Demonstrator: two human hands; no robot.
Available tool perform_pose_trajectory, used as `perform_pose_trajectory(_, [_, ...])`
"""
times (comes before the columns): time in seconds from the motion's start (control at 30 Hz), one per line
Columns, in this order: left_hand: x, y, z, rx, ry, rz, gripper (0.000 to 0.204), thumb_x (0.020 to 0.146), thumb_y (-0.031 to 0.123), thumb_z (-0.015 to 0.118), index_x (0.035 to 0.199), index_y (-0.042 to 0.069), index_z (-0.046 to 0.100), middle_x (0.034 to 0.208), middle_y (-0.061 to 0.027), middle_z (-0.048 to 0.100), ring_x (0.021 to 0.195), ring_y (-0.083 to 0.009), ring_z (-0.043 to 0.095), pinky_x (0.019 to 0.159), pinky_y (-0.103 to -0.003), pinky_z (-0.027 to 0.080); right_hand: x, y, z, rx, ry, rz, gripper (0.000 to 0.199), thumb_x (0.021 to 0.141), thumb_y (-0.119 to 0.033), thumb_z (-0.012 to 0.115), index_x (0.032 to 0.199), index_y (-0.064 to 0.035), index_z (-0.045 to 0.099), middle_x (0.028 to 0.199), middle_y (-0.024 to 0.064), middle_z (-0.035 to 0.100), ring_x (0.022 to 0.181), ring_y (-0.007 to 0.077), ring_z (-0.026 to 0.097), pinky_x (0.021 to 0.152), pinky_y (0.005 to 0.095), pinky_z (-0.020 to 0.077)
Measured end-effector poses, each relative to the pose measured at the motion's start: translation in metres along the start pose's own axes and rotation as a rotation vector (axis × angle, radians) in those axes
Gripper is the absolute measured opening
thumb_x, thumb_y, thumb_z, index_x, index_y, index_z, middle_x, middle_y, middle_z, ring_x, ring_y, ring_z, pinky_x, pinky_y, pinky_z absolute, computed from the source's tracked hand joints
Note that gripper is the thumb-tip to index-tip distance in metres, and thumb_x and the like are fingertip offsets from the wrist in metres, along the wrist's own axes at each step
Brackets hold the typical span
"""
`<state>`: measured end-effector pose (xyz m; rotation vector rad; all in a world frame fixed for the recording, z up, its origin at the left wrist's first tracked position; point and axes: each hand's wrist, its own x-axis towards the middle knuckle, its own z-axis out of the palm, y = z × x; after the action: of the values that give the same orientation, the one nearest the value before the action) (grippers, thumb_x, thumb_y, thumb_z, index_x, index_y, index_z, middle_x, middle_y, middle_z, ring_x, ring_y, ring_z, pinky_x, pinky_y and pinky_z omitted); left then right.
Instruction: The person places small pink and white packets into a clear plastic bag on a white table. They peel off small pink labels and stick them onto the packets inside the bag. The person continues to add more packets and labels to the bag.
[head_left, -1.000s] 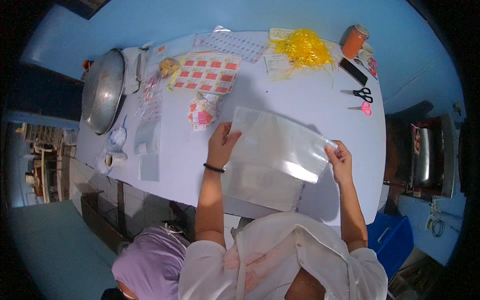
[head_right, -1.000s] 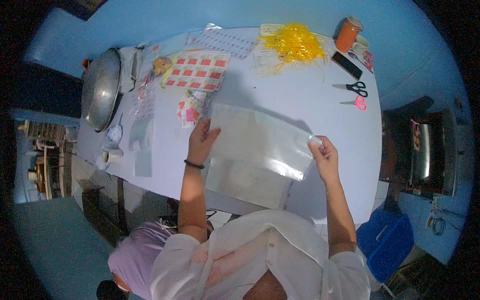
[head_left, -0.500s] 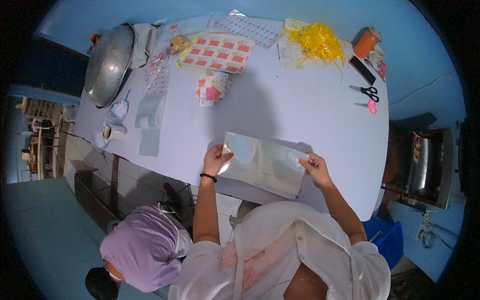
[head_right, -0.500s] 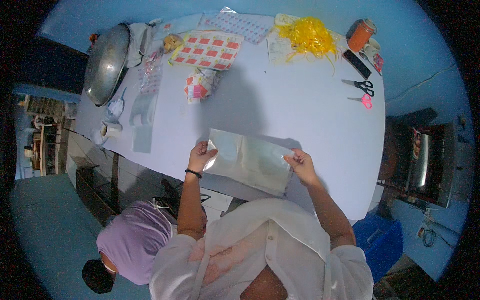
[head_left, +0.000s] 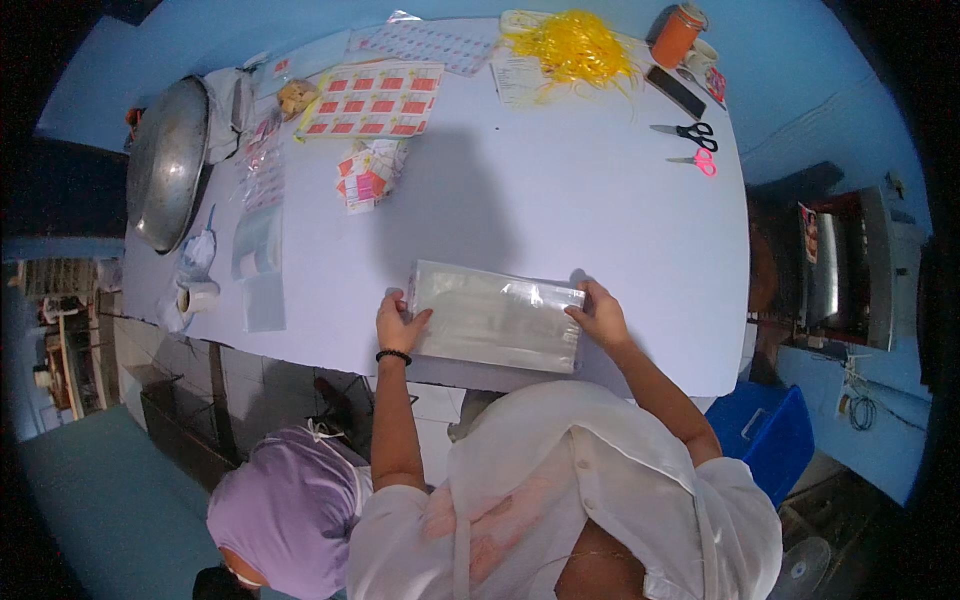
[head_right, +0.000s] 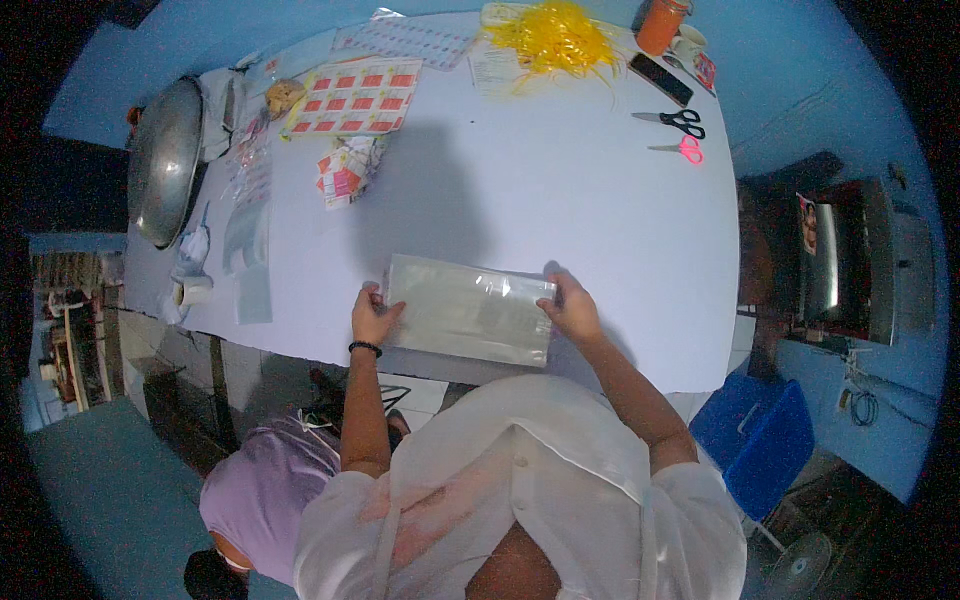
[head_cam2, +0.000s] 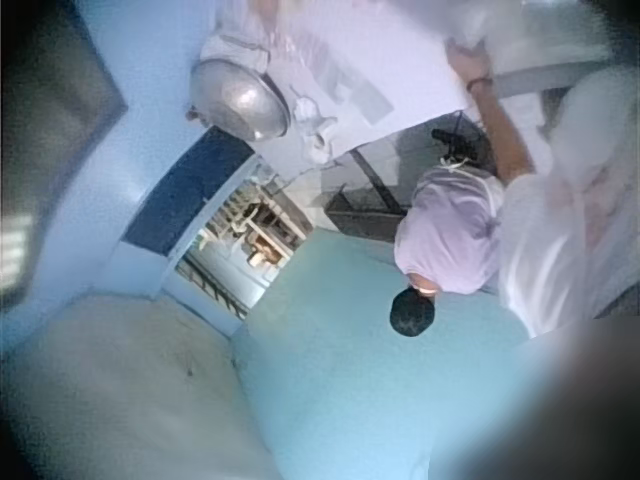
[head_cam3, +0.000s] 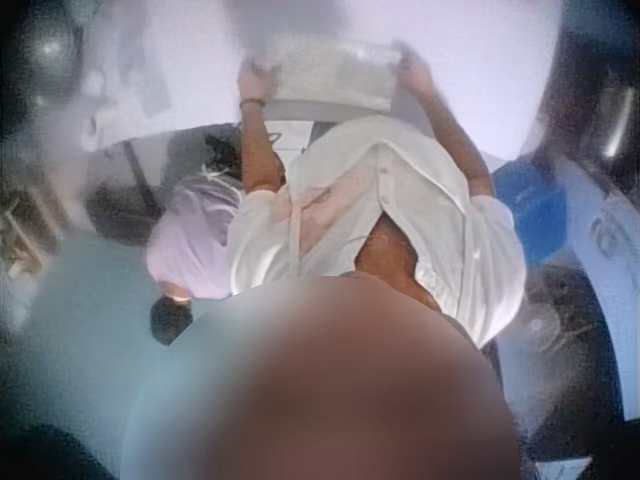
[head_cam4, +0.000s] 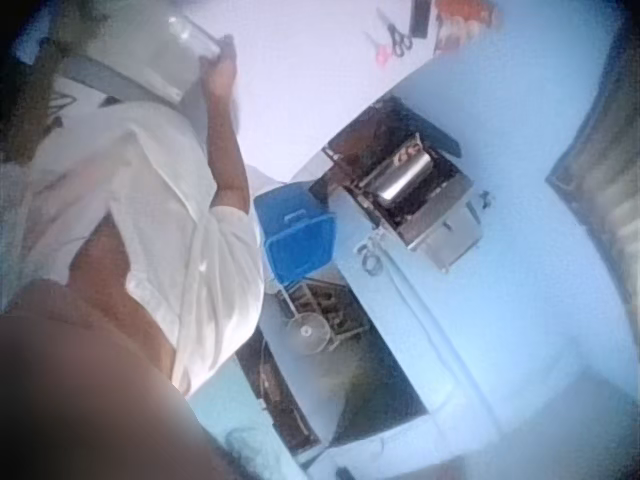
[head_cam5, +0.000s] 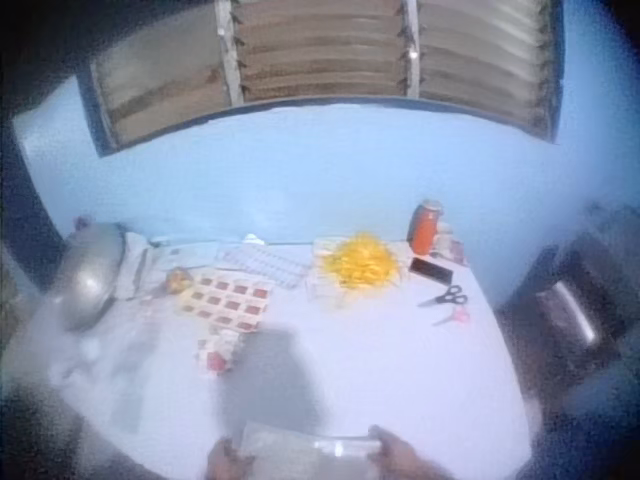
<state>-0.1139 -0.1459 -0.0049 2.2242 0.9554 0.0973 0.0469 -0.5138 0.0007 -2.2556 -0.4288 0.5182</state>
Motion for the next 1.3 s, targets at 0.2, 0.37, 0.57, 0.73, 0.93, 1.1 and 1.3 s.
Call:
perform_pose_trajectory(0.2, [0.016,0.004,0.01,-0.029,-0.345,-0.075,0.07,0.077,0.03,0.083,0.128,-0.007,0.053,0.116,-0.0209,0.064,0.102,-0.0335,0.066,0.089,-0.039,0.051,0.0,-0.02,-0.017,-0.175,-0.046,-0.134,0.059,0.073,-0.02,0.083,0.126,-0.0084,0.058,0.114,0.0176,0.061,0.109,0.0383,0.057,0.094,0.0453,0.0478])
perform_pose_trajectory(0.37, [0.026,0.044,0.026,-0.111,-0.316,0.222,0.064,0.087,0.033,0.073,0.134,-0.004,0.048,0.128,-0.0274,0.059,0.118,-0.0388,0.06,0.099,-0.043,0.048,0.008,-0.006,-0.042,0.084,-0.399,0.175,0.041,0.073,-0.018,0.083,0.106,0.0001,0.068,0.097,0.0165,0.069,0.093,0.0297,0.066,0.085,0.0405,0.0502])
perform_pose_trajectory(0.57, [0.097,0.169,0.076,-0.089,-0.342,0.442,0.056,0.086,0.032,0.073,0.126,0.0,0.053,0.119,-0.0231,0.065,0.114,-0.0388,0.061,0.098,-0.044,0.048,0.012,0.045,-0.063,0.353,0.02,0.288,0.025,0.08,-0.005,0.079,0.101,0.0004,0.066,0.089,0.0046,0.065,0.082,0.0139,0.06,0.075,0.0288,0.0487])
perform_pose_trajectory(0.73, [0.163,0.253,0.118,-0.038,-0.465,0.552,0.048,0.086,0.02,0.071,0.126,0.002,0.054,0.124,-0.0194,0.064,0.117,-0.0388,0.059,0.099,-0.044,0.048,0.034,0.081,-0.082,0.256,0.299,0.279,0.026,0.082,-0.003,0.077,0.105,0.0032,0.067,0.097,0.0082,0.067,0.09,0.0167,0.063,0.081,0.0307,0.05])
perform_pose_trajectory(0.93, [0.158,0.284,0.163,0.019,-0.259,0.935,0.031,0.083,0.01,0.071,0.112,0.004,0.061,0.114,-0.014,0.063,0.109,-0.0331,0.058,0.096,-0.046,0.046,0.027,0.083,-0.092,0.068,0.317,0.262,0.049,0.081,-0.025,0.08,0.116,0.005,0.066,0.104,0.0215,0.068,0.102,0.032,0.066,0.091,0.038,0.0508])
perform_pose_trajectory(1.1, [0.04,0.284,0.195,-0.051,-0.992,0.793,0.025,0.082,0.017,0.073,0.102,0.005,0.063,0.11,-0.014,0.062,0.106,-0.0334,0.057,0.094,-0.045,0.045,0.012,0.074,-0.096,0.579,0.342,0.445,0.035,0.098,-0.026,0.063,0.123,-0.0007,0.066,0.101,0.0052,0.067,0.088,0.0132,0.064,0.075,0.0276,0.0525])
perform_pose_trajectory(1.3, [-0.062,0.263,0.207,0.135,-0.463,1.128,0.039,0.078,0.024,0.072,0.111,0.008,0.06,0.119,-0.0121,0.059,0.114,-0.0327,0.054,0.095,-0.046,0.043,-0.005,0.063,-0.092,0.847,0.303,0.483,0.036,0.104,-0.028,0.053,0.13,-0.0051,0.064,0.101,0.0013,0.067,0.085,0.0089,0.061,0.072,0.0258,0.0541])
